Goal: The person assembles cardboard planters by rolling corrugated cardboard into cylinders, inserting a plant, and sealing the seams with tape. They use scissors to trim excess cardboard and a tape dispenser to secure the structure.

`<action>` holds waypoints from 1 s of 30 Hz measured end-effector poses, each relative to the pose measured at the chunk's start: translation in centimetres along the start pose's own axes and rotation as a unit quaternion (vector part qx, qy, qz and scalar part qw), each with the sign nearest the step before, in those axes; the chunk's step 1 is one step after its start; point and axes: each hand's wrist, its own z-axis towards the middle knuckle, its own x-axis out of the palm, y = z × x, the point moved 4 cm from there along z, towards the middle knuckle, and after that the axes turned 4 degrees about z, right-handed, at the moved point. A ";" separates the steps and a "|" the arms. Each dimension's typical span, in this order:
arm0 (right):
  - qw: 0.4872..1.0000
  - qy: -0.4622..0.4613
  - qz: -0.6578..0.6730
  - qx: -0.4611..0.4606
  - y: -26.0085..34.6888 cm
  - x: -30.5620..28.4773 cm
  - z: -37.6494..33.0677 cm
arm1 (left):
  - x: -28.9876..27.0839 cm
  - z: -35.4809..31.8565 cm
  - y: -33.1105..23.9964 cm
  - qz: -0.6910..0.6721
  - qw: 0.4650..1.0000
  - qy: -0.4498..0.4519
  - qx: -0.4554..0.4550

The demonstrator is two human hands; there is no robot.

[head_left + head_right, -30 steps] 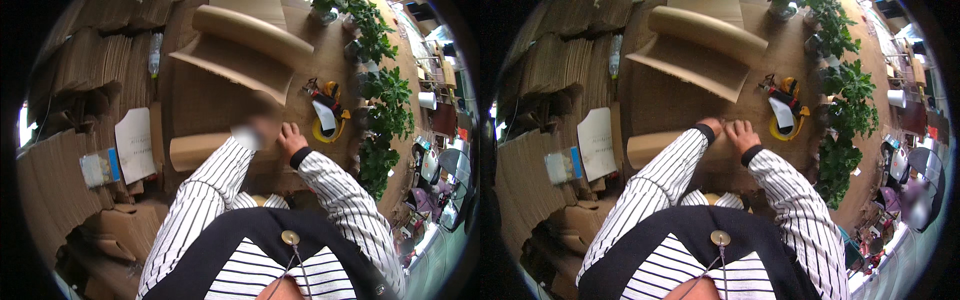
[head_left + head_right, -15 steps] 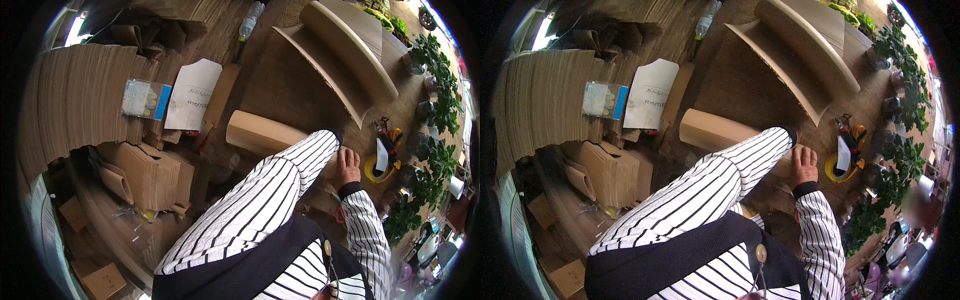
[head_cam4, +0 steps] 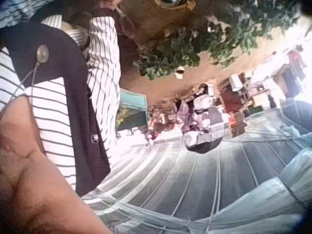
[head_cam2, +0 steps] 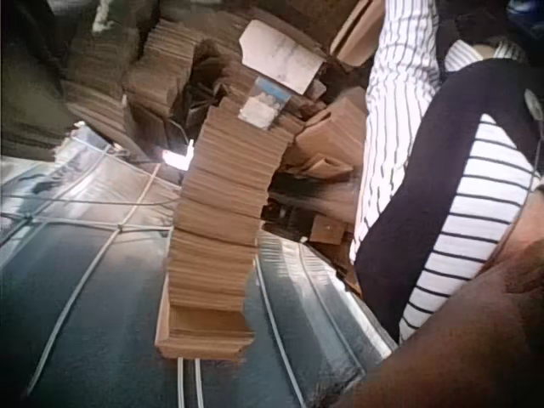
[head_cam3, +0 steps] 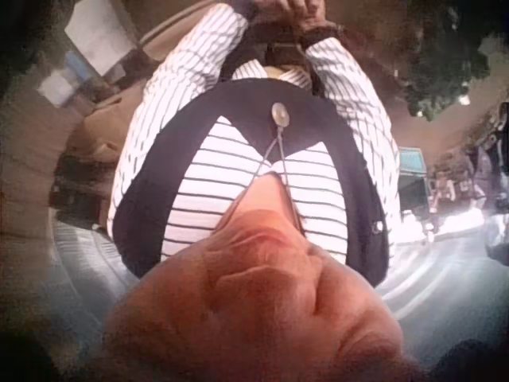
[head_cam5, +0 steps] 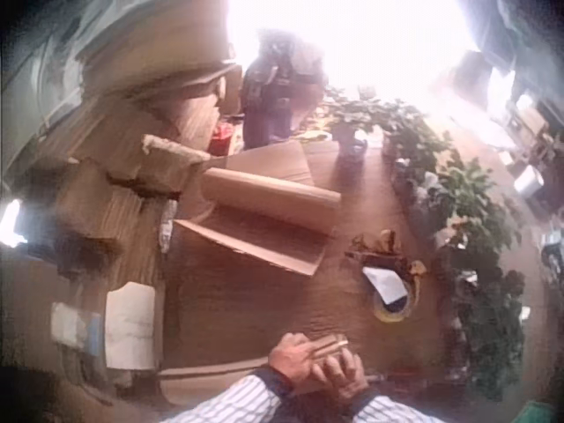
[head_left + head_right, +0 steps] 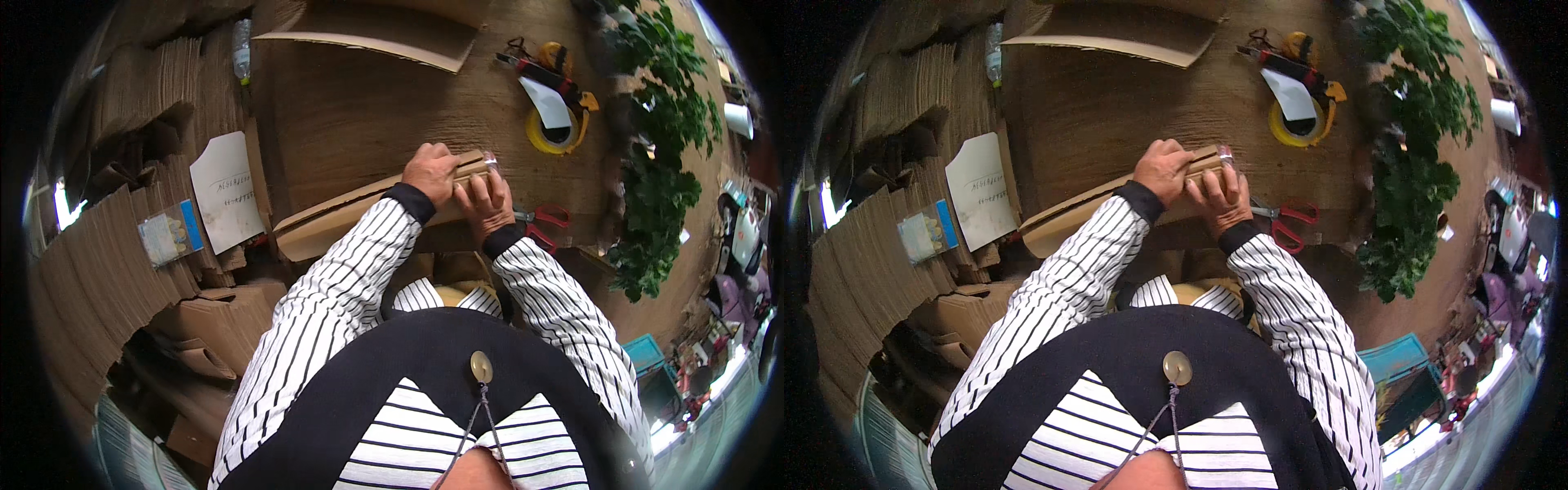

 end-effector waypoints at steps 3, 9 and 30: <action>1.000 -0.023 0.001 0.009 -0.2 0.5 -0.8 | -0.6 -0.3 -0.5 -0.008 0.995 0.102 -0.019; 0.998 -0.050 0.029 -0.001 0.0 -0.3 -0.3 | -2.6 0.0 -4.3 0.119 0.977 0.179 0.002; 0.685 0.162 0.237 0.669 -26.8 3.3 3.2 | -1.9 -3.1 -4.7 0.167 0.984 0.048 -0.025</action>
